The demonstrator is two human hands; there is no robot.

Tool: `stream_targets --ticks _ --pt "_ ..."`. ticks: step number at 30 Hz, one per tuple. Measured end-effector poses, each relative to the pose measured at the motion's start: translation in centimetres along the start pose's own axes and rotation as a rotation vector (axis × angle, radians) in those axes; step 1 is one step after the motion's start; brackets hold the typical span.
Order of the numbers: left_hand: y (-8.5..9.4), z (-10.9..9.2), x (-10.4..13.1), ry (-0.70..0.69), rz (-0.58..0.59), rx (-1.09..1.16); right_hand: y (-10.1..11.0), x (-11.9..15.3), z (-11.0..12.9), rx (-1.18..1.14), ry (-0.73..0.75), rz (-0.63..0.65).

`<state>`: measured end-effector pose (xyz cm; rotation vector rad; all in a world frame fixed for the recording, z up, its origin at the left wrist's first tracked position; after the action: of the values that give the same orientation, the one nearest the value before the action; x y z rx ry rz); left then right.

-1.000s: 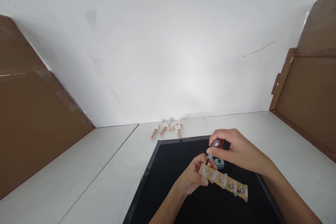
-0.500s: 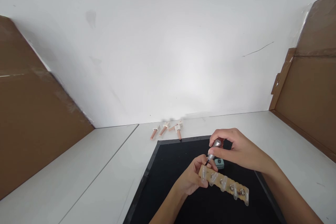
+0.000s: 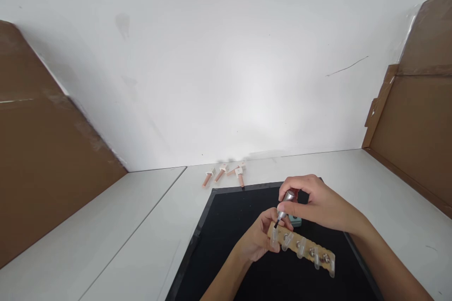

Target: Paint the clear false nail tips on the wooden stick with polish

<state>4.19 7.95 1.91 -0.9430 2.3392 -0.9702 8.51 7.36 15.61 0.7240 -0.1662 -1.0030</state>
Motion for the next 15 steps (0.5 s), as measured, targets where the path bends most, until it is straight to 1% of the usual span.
stream_targets --ticks 4,9,12,15 --pt "-0.21 -0.14 -0.06 -0.014 0.015 0.003 0.38 -0.02 -0.18 0.024 -0.021 -0.033" --pt "-0.10 0.01 -0.06 -0.003 0.005 0.003 0.04 0.01 -0.05 0.010 -0.010 -0.008" --pt "-0.07 -0.03 -0.01 -0.010 0.008 -0.005 0.14 0.08 -0.12 0.018 -0.016 -0.030" --pt "0.07 0.01 0.00 -0.011 0.007 -0.013 0.02 0.11 -0.08 0.019 -0.009 -0.020"
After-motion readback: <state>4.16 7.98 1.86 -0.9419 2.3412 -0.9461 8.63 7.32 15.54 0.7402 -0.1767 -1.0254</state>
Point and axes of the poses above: each hand's wrist, its own x-axis away from the middle knuckle, its own y-axis out of the back of the hand, z = x × y, the point moved 10 cm from there along -x, towards the middle knuckle, and after that the axes turned 8 degrees about x, right-handed, at the moved point
